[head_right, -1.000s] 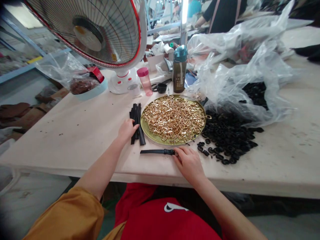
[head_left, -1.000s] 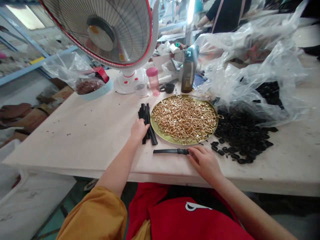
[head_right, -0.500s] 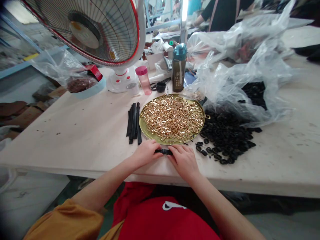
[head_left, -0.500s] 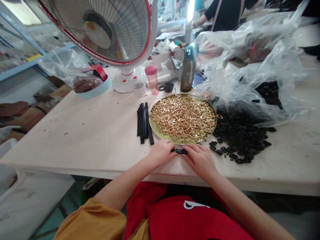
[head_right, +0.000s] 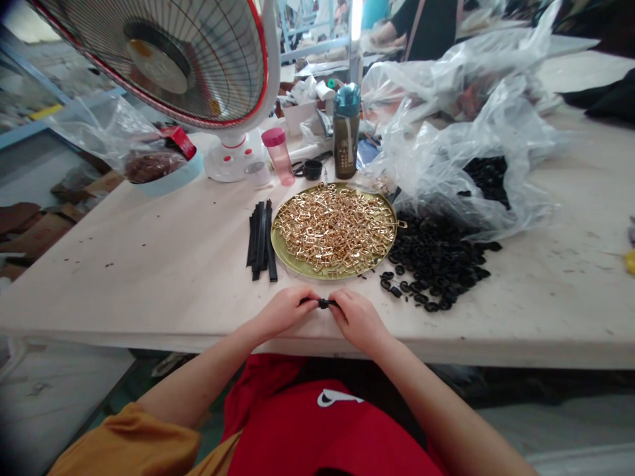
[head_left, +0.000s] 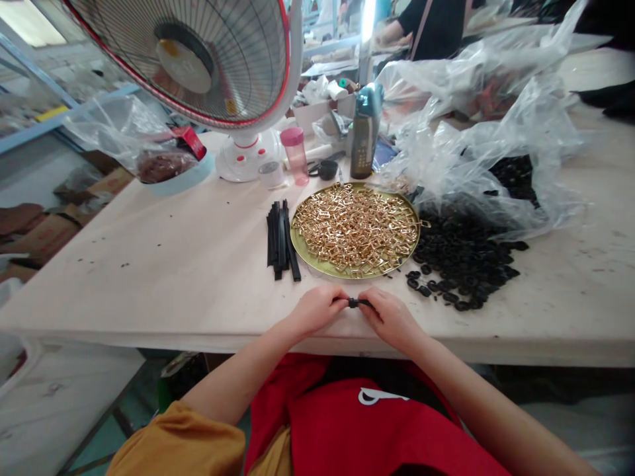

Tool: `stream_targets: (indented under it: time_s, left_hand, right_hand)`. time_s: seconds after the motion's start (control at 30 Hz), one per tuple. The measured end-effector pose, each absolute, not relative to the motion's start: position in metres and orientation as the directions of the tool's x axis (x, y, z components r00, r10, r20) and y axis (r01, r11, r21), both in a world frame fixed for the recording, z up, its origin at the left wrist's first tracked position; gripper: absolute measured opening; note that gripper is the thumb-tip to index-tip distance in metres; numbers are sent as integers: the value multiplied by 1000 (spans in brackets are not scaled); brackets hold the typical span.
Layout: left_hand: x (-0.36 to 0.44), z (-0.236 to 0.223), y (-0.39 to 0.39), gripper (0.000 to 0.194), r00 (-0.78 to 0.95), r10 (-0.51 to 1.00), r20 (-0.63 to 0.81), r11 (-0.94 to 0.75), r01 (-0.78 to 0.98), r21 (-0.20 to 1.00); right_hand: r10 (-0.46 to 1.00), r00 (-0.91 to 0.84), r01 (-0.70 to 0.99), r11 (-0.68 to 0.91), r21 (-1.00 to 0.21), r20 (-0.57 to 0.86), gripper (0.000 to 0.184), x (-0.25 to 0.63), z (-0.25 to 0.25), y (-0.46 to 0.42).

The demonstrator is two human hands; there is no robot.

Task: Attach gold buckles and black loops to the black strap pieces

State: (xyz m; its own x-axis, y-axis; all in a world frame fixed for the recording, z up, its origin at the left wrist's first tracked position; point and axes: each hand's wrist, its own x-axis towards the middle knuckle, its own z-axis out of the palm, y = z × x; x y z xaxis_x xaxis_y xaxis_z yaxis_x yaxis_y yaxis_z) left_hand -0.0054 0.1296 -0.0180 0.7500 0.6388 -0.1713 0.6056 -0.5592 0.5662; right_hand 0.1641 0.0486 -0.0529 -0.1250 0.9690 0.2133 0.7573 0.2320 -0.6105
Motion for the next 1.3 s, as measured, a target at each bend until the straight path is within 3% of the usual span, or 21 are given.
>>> stream_targets:
  time_s: [0.2,0.33,0.6,0.87,1.13,1.3]
  left_hand:
    - [0,-24,129,25,775,614,-150,-621,592,513]
    - [4,-22,128,27,792,598,-124,-688,587,426]
    - [-4,-21,130,23,761,619,-196,-499,573,650]
    - [3,-22,125,25,755,639,-149,-559,589,584]
    - [10,-29,115,27,691,714,-116,-436,568,699]
    - [11,-27,110,32,669,728,-151,-410,602,686]
  right_hand:
    - [962,-200,773,273,-573,187,17,163,-56,50]
    - [970,-152,770,235,-593,188,15,162,-59,50]
    - [987,-95,772,156,-616,130,12,161,-57,51]
    - [985,-82,758,160,-633,151,12,161,-59,50]
    - [984,95,609,62,-790,150,19,157,-66,49]
    - [987,88,688,36,-725,133,22,154,-61,49]
